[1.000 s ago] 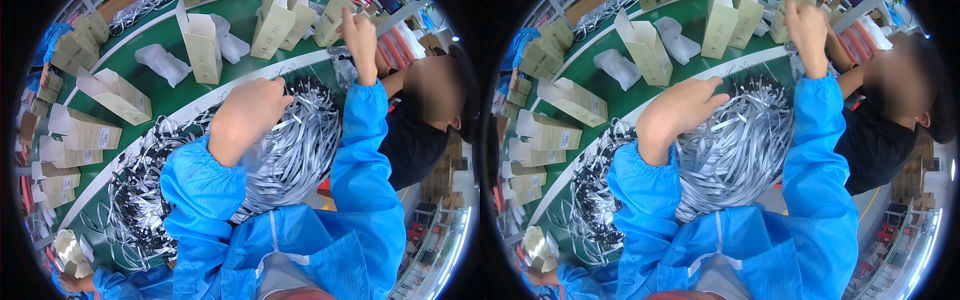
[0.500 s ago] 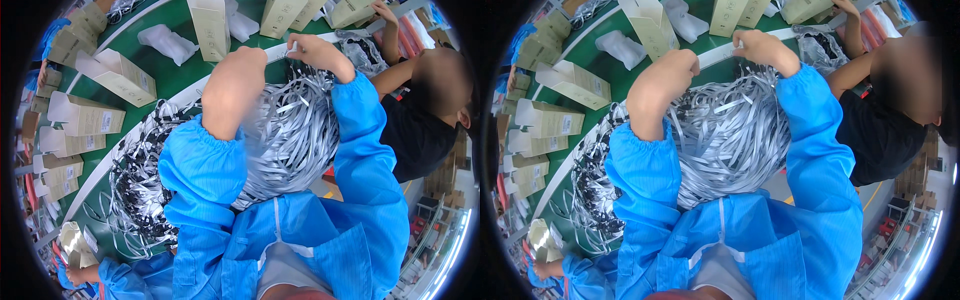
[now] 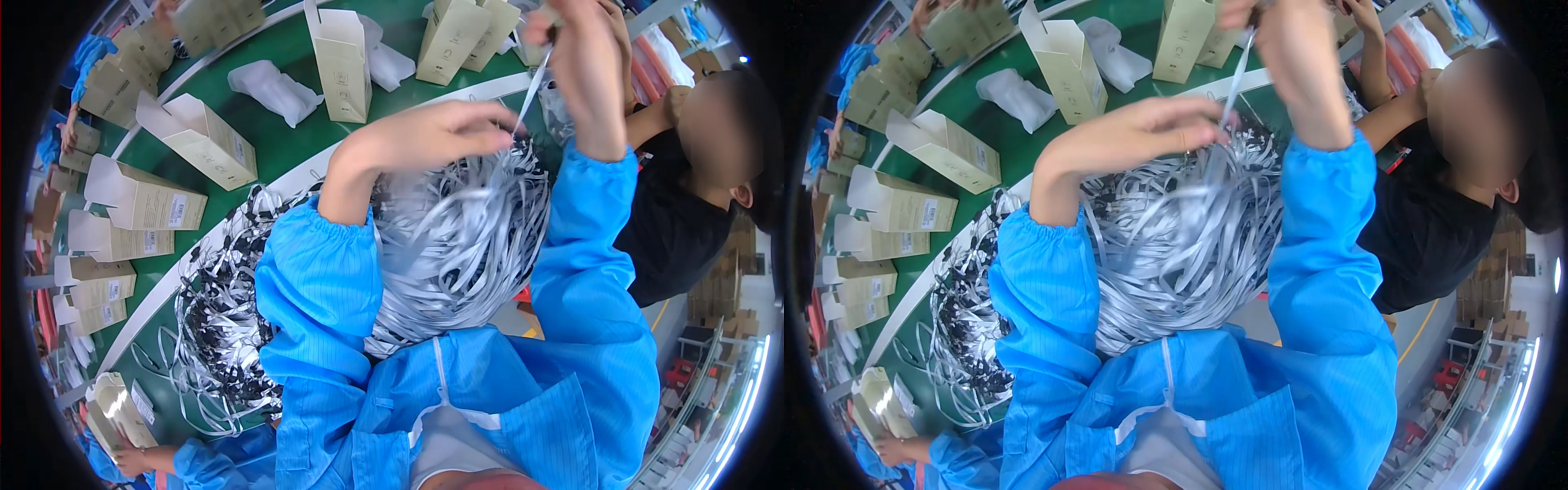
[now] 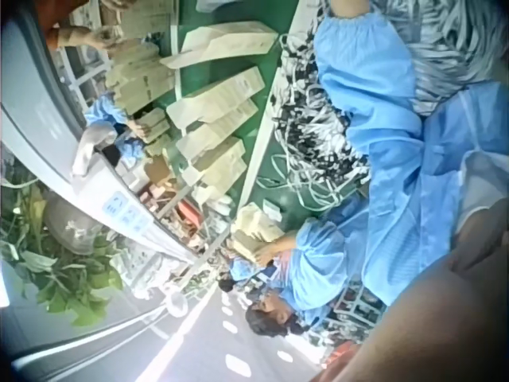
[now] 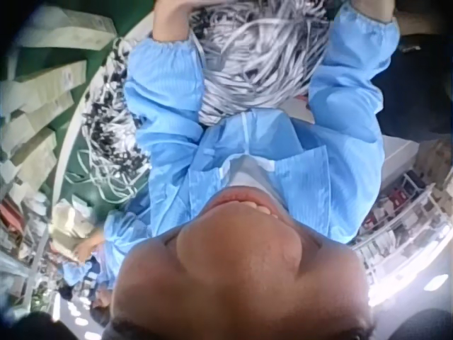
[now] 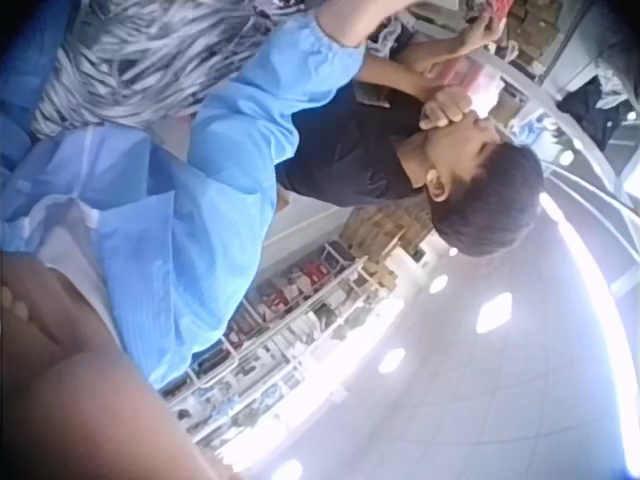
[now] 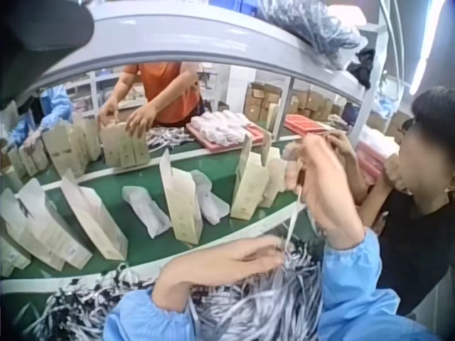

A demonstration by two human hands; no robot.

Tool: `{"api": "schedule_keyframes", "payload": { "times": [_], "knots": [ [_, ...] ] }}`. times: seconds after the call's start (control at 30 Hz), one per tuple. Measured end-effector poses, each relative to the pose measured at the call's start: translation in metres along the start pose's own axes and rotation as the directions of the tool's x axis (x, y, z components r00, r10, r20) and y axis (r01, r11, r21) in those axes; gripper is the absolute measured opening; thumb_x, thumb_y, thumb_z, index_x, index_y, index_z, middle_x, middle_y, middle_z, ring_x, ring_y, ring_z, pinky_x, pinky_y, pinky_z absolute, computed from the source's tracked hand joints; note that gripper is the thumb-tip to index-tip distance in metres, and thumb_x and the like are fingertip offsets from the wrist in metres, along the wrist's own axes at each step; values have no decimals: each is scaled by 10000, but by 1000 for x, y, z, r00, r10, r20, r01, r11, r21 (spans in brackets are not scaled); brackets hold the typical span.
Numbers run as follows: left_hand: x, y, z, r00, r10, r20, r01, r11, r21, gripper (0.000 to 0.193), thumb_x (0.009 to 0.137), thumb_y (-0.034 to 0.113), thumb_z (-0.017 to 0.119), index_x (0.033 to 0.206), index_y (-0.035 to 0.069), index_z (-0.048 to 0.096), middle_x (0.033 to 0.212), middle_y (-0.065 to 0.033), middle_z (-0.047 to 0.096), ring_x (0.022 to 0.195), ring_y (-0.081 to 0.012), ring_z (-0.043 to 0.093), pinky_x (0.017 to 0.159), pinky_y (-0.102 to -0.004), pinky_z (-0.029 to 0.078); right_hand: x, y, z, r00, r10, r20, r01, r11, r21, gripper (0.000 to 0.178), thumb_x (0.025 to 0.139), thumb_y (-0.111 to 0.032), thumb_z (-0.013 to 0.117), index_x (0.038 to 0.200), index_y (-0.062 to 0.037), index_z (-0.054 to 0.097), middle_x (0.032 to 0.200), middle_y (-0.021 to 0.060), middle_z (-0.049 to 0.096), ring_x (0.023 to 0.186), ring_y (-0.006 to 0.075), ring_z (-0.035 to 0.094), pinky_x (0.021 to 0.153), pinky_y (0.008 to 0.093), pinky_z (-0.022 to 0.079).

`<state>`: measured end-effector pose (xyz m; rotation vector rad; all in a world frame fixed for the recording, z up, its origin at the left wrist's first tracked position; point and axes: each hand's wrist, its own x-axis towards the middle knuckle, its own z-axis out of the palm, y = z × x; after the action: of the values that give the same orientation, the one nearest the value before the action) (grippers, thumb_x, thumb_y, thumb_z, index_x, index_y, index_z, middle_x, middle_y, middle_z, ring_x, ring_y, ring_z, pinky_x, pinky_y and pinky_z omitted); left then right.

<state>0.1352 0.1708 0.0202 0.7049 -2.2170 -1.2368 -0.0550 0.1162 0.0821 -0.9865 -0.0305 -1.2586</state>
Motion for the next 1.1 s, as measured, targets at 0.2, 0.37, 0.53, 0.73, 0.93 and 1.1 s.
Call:
{"api": "schedule_keyframes", "payload": {
  "times": [0.2,0.37,0.53,0.73,0.93,1.1],
  "knots": [
    [5,18,4,893,227,387,-47,906,-421,286,1021,244,581,1158,3,652,1038,-64,703,966,-137,647,869,-315,513,1,-144,-9,930,-18,368,89,980,-176,214,1051,-148,429,1037,25,552,795,0,549,702,71,510,657,209,389],
    [-49,33,-50,821,-139,554,142,989,38,324,935,205,701,1182,9,629,1012,-56,701,900,-162,656,784,-330,531,-55,-152,3,747,-346,568,110,907,408,106,987,-76,443,890,-96,484,647,-53,356,497,36,320,493,213,296],
    [-41,56,3,963,-97,253,39,974,223,446,920,229,722,1277,10,570,968,-87,705,813,-175,663,702,-339,533,-68,-121,-6,861,-377,341,290,915,281,155,998,-132,460,847,-102,479,648,-59,340,458,46,260,440,213,230],
    [-30,52,25,767,-49,640,71,997,-8,413,916,220,718,1247,6,593,833,-69,701,689,-163,643,668,-312,524,-80,-130,12,899,-430,-85,396,880,-264,216,1004,-202,489,1131,-46,567,669,-77,417,449,33,262,418,206,200],
    [-63,66,-24,881,-454,131,430,886,175,197,903,126,693,1038,-17,697,765,-38,680,638,-94,609,599,-264,500,-58,-61,-73,859,66,-508,-511,51,-858,445,972,-298,592,1378,-122,550,693,-10,535,456,71,392,406,250,290],
    [-90,32,-36,897,-441,21,409,849,336,140,873,121,709,905,-15,703,748,-61,705,583,-106,621,541,-274,499,-35,-45,-131,950,-286,-129,-171,-128,-977,359,1004,-236,578,1341,-112,592,652,-43,488,447,51,379,398,243,276]
  ]
}}
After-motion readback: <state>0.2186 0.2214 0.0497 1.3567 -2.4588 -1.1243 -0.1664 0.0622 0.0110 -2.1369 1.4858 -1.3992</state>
